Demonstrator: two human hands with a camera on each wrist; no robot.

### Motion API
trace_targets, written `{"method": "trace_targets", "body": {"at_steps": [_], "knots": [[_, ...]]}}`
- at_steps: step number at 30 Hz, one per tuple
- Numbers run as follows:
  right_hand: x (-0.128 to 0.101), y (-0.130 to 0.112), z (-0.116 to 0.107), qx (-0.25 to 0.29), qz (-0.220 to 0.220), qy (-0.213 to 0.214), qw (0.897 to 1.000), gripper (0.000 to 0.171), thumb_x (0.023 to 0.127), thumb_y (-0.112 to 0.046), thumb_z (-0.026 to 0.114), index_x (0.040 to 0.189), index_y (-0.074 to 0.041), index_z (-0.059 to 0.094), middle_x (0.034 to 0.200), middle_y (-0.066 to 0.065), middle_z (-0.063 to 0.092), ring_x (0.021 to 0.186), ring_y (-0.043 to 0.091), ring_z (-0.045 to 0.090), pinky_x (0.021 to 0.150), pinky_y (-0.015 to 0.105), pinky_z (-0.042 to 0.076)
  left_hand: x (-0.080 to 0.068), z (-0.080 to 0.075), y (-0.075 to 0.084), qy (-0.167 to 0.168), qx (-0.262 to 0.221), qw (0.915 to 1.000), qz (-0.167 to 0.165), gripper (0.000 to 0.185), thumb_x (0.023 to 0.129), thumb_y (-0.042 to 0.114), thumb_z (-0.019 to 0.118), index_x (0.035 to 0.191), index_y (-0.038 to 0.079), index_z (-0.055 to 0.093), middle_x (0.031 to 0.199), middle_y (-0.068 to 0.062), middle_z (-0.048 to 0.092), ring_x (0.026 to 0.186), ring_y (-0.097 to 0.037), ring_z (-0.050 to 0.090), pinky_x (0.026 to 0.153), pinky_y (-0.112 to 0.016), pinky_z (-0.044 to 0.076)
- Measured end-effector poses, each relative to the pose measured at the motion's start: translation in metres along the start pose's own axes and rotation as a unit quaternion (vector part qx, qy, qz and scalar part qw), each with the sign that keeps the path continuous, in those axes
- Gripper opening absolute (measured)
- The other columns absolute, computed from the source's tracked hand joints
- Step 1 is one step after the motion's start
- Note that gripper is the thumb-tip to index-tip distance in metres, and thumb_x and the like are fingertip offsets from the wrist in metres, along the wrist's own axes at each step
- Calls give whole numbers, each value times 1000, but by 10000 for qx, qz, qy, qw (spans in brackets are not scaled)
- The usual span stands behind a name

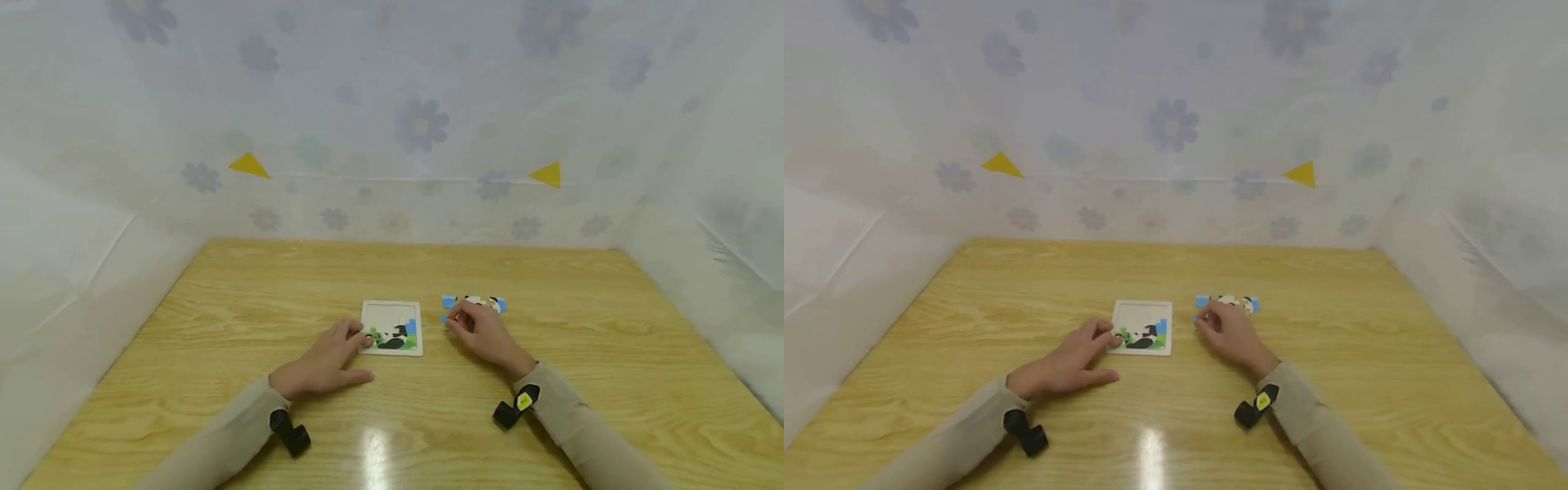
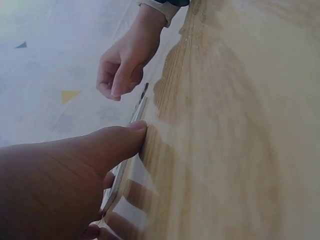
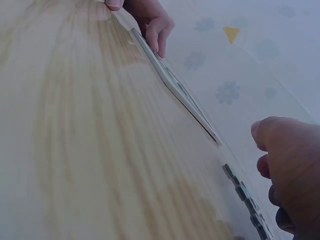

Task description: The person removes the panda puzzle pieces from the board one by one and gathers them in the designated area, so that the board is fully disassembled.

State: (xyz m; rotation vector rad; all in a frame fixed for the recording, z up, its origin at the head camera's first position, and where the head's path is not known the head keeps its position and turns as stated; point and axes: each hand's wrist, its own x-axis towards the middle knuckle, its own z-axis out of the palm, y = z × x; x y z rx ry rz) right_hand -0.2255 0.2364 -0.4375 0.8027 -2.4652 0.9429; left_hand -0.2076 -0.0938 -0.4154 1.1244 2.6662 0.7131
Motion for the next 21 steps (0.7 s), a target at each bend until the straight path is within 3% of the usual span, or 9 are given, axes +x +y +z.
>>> {"method": "trace_targets", "body": {"at_steps": [5, 12, 21], "knots": [[8, -9, 9, 27, 82, -152, 9998, 6, 89, -10, 68, 88, -15, 64, 63, -11, 47, 55, 0, 39, 52, 21, 36, -1, 0, -1, -5, -2, 10000, 9, 55, 90, 45, 65, 131, 9, 54, 132, -13, 38, 122, -30, 39, 103, -53, 32], [22, -21, 23, 167, 181, -738, 9970, 4, 91, -17, 67, 94, -15, 66, 65, -10, 50, 56, 2, 42, 54, 22, 39, 0, 1, 0, 21, 9, 10000, 30, 55, 89, 45, 64, 130, 9, 54, 131, -13, 38, 121, -29, 38, 102, -53, 32], [33, -29, 33, -291, 270, -1343, 9901, 34, 83, -34, 76, 107, -12, 66, 85, -3, 54, 72, 8, 45, 66, 24, 41, 0, 2, 1, 96, 2, 10000, 6, 54, 89, 45, 66, 128, 9, 56, 129, -12, 39, 118, -28, 40, 100, -53, 33]]}}
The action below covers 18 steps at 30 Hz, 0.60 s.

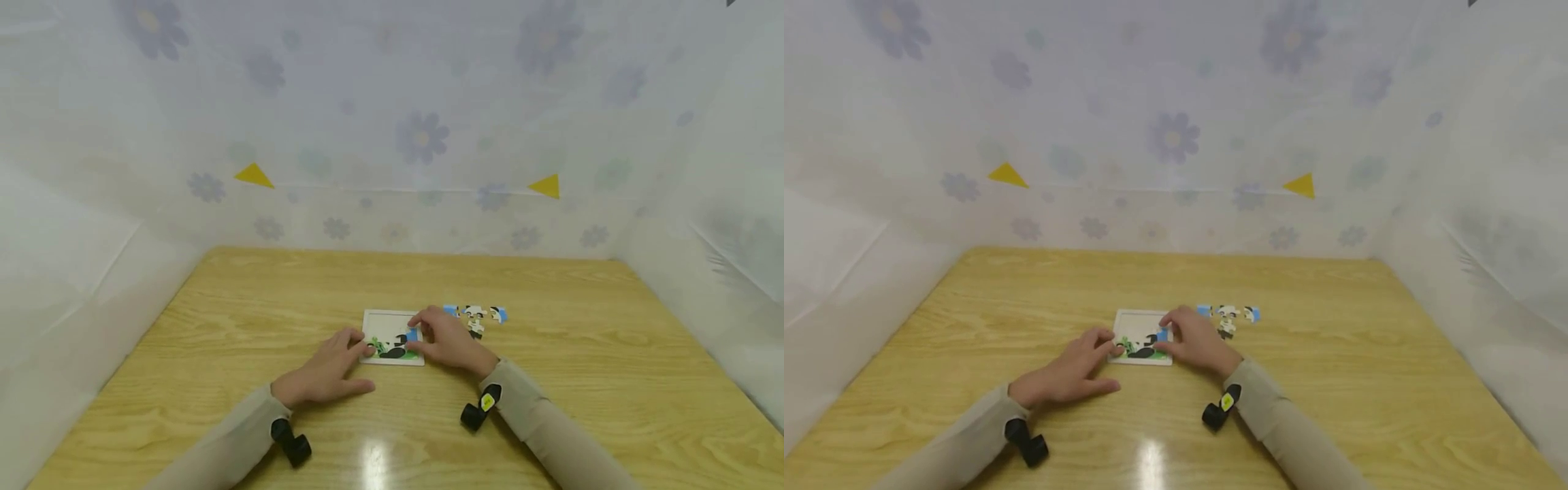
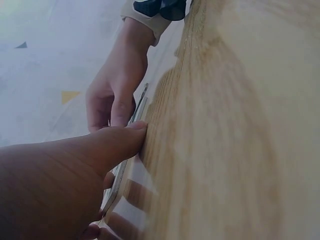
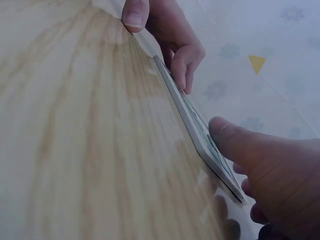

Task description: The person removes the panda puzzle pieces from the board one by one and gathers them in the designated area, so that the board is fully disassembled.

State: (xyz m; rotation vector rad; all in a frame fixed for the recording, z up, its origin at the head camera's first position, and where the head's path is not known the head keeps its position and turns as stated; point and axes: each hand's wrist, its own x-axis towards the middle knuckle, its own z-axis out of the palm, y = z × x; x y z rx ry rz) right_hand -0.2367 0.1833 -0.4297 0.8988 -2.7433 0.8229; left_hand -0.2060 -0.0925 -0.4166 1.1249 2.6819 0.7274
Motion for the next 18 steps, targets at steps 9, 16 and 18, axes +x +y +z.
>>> {"method": "trace_targets", "body": {"at_steps": [9, 16, 18], "knots": [[16, -10, -11, 63, 422, -987, 9942, 33, 84, -32, 75, 104, -8, 65, 88, -1, 56, 75, 9, 48, 71, 26, 44, 1, -1, 0, -28, -11, 10000, 26, 53, 89, 42, 66, 129, 8, 55, 129, -13, 39, 118, -29, 41, 100, -53, 33], [30, -8, -17, 402, 781, -1445, 9856, 32, 79, -30, 80, 96, -8, 64, 81, -1, 56, 71, 10, 49, 67, 24, 44, 3, -1, 0, -36, 38, 10000, 59, 53, 89, 42, 65, 129, 8, 55, 130, -12, 39, 119, -29, 40, 100, -53, 33], [32, -7, -17, 405, 835, -1504, 9843, 32, 78, -30, 81, 95, -8, 63, 80, -1, 56, 70, 10, 48, 66, 24, 44, 3, -2, 0, -36, 49, 10000, 61, 53, 89, 41, 66, 130, 8, 55, 130, -13, 39, 120, -29, 40, 101, -53, 33]]}}
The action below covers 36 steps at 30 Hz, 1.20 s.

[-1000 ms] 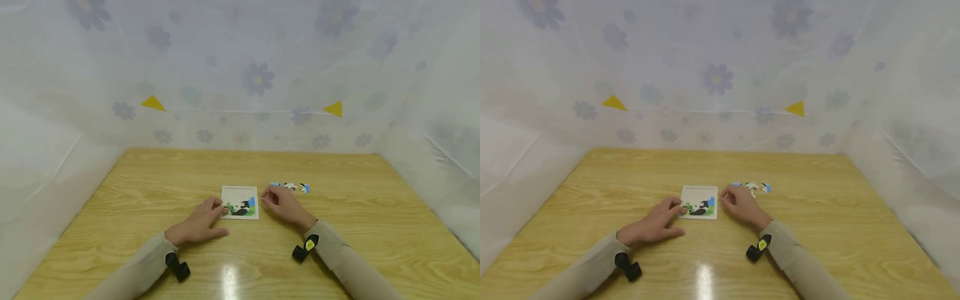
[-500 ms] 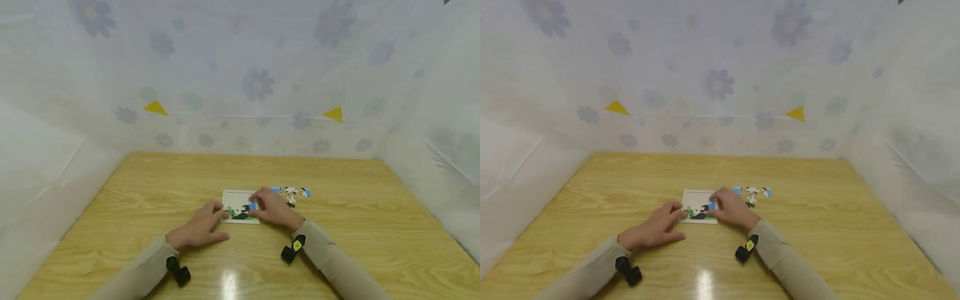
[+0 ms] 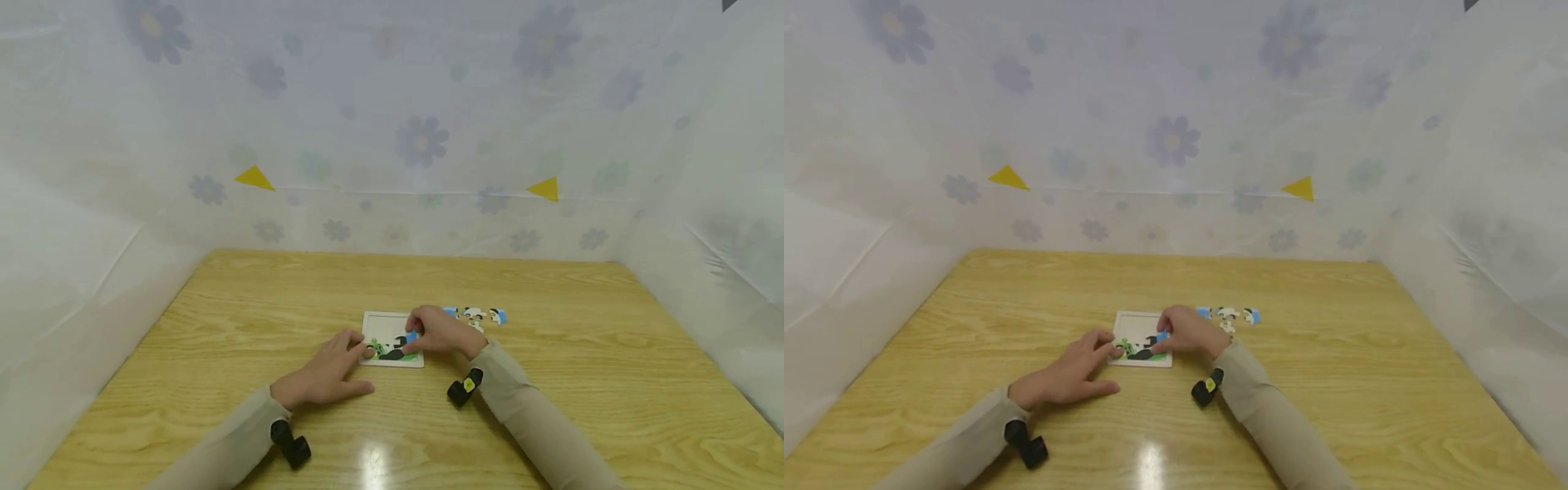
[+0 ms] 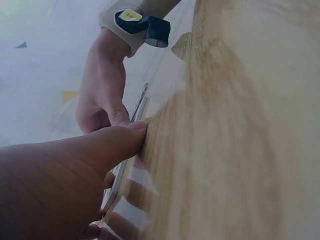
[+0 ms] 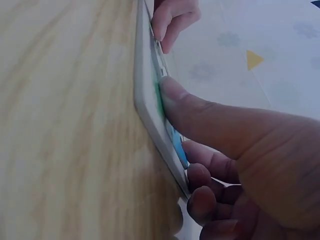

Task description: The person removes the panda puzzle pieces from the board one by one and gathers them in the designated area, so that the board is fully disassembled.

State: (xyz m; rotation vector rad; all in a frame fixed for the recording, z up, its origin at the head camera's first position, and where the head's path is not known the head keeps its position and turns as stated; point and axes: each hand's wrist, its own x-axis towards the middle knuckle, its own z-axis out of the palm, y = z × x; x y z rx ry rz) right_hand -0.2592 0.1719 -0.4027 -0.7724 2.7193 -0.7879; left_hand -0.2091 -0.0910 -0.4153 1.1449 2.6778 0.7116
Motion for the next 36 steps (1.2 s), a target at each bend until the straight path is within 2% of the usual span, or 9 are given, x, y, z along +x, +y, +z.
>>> {"method": "trace_targets", "body": {"at_steps": [9, 17, 21, 28, 31, 36], "knots": [[2, -3, 0, 83, 28, 18, 10000, 34, 77, -26, 82, 91, -10, 56, 82, 0, 55, 72, 11, 49, 66, 25, 43, 0, 0, -1, -37, -11, 10000, -20, 54, 90, 42, 65, 130, 8, 54, 131, -13, 38, 120, -30, 40, 102, -55, 33], [1, -2, 1, -79, -561, -32, 9984, 29, 87, -23, 72, 107, -11, 54, 91, 0, 58, 75, 10, 49, 71, 27, 44, -1, -3, -2, 48, 50, 10000, -14, 54, 90, 43, 65, 129, 7, 55, 130, -13, 39, 119, -30, 40, 100, -54, 34], [-3, 3, 4, -92, -719, 8, 9974, 28, 90, -22, 69, 111, -8, 57, 87, -2, 57, 70, 7, 47, 67, 24, 44, -2, -2, 0, -2, 1, 10000, 5, 53, 90, 42, 65, 129, 7, 55, 130, -13, 39, 119, -31, 40, 100, -54, 33], [-17, 9, 2, 270, -1014, 491, 9933, 35, 92, -22, 66, 119, -1, 59, 76, -4, 56, 62, 3, 46, 61, 22, 45, -1, 0, 1, -81, 30, 9999, -68, 55, 90, 44, 64, 131, 8, 53, 134, -15, 37, 124, -32, 38, 103, -54, 31], [-25, 12, -2, 348, -1131, 952, 9884, 34, 92, -19, 66, 120, 0, 61, 80, -2, 58, 62, 2, 47, 58, 22, 45, 0, -1, 0, -62, 32, 9999, -82, 56, 90, 45, 64, 131, 8, 53, 135, -15, 37, 124, -32, 38, 104, -54, 31], [-39, 25, -7, 236, -1397, 1626, 9765, 30, 89, -10, 69, 116, 2, 62, 93, 7, 61, 62, 4, 49, 56, 23, 44, 0, 0, -2, -64, 34, 10000, -41, 57, 90, 44, 64, 131, 8, 53, 135, -16, 37, 126, -33, 37, 105, -54, 30]]}}
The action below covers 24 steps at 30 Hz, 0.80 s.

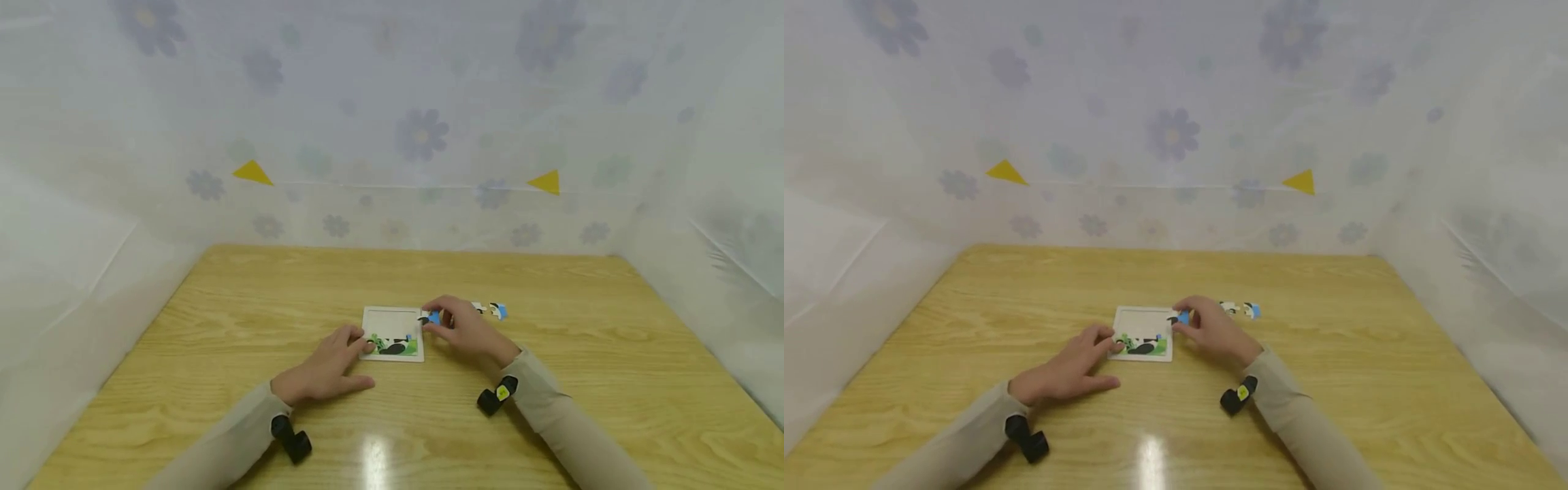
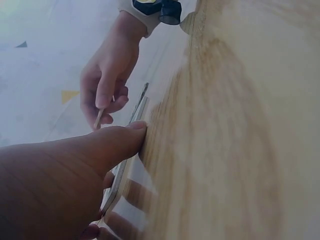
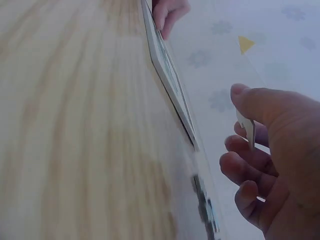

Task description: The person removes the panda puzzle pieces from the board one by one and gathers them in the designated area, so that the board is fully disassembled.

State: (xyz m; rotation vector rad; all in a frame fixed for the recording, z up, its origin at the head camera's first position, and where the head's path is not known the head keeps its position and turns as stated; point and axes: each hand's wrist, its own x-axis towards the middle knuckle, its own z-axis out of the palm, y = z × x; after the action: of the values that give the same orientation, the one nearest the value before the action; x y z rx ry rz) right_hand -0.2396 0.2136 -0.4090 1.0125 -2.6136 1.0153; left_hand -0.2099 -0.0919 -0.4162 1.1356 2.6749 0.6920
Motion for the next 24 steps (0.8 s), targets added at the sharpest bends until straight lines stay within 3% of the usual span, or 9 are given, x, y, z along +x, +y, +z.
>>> {"method": "trace_targets", "body": {"at_steps": [10, 14, 20, 24], "knots": [[-26, 22, -20, -392, 494, 441, 9970, 31, 88, -9, 69, 115, 4, 62, 95, 12, 51, 70, 10, 48, 59, 24, 44, 0, 2, -1, 4, 8, 10000, 24, 57, 90, 45, 64, 132, 9, 53, 137, -17, 36, 127, -33, 36, 105, -56, 29], [-41, 30, -29, -580, 800, 447, 9941, 30, 89, -10, 68, 117, 2, 63, 96, 12, 50, 75, 12, 48, 62, 25, 44, 1, 3, -1, -4, 22, 10000, 34, 57, 90, 46, 63, 133, 9, 52, 137, -16, 36, 128, -33, 36, 105, -56, 30], [-58, 39, -43, -689, 918, 529, 9920, 31, 87, -9, 71, 115, 3, 63, 94, 11, 51, 73, 11, 51, 63, 25, 46, 1, 3, -4, -13, 18, 10000, 18, 58, 90, 46, 63, 133, 9, 53, 137, -16, 36, 127, -33, 37, 105, -55, 30], [-62, 41, -53, -874, 993, 320, 9907, 32, 86, -10, 72, 114, 3, 64, 91, 9, 52, 72, 9, 51, 63, 25, 46, 1, 2, -3, 0, 15, 10000, -12, 59, 90, 47, 63, 134, 9, 52, 138, -16, 36, 128, -33, 36, 105, -56, 29]]}}
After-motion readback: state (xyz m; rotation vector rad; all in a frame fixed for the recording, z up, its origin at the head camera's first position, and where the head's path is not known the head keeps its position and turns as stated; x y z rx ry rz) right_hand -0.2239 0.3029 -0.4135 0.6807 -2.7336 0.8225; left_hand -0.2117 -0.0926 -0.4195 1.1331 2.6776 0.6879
